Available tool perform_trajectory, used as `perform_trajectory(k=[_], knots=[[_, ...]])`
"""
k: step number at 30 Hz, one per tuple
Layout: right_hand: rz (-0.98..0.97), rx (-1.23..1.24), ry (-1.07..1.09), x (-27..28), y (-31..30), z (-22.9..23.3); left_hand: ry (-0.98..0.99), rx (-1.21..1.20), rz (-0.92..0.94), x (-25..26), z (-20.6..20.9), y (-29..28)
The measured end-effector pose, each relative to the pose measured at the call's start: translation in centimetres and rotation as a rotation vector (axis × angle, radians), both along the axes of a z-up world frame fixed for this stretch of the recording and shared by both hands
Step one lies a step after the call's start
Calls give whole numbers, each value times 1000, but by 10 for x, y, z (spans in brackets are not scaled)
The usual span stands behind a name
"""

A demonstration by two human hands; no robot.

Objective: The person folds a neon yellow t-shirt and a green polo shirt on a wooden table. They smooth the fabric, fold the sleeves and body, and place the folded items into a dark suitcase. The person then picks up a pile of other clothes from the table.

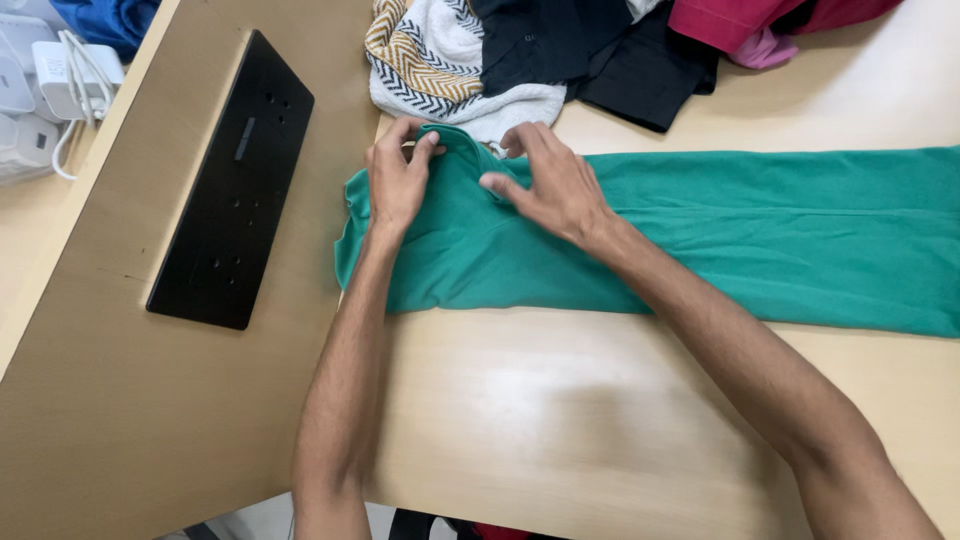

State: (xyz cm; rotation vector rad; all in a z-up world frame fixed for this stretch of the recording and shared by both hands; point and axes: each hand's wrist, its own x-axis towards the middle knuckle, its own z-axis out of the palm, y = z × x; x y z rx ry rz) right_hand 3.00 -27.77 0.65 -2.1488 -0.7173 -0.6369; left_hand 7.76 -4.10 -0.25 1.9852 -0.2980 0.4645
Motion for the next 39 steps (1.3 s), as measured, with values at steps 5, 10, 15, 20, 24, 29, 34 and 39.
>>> perform_trajectory(k=[5,10,15,20,24,29,34,39], knots=[[-149,-460,181,-13,13,0,-7,49,69,-3,6,-7],[-141,-165,21,-3,-20,-1,-13,164,123,-30,37,-14],[-168,-84,202,2,-55,9,-364,509,151,-98,58,-44],[-83,-89,303,10,-69,-6,-408,841,-78,-163,33,-94],[-86,-153,301,10,-65,-13,-392,1055,-175,-172,3,-115],[-131,-175,276,-6,-66,2,-283,905,-224,-176,-9,-118],[-86,-139,69,-28,-50,12,-252,811,-83,-172,-1,-98],[-85,-509,124,-28,-18,-31,-164,881,45,-151,-16,-77]])
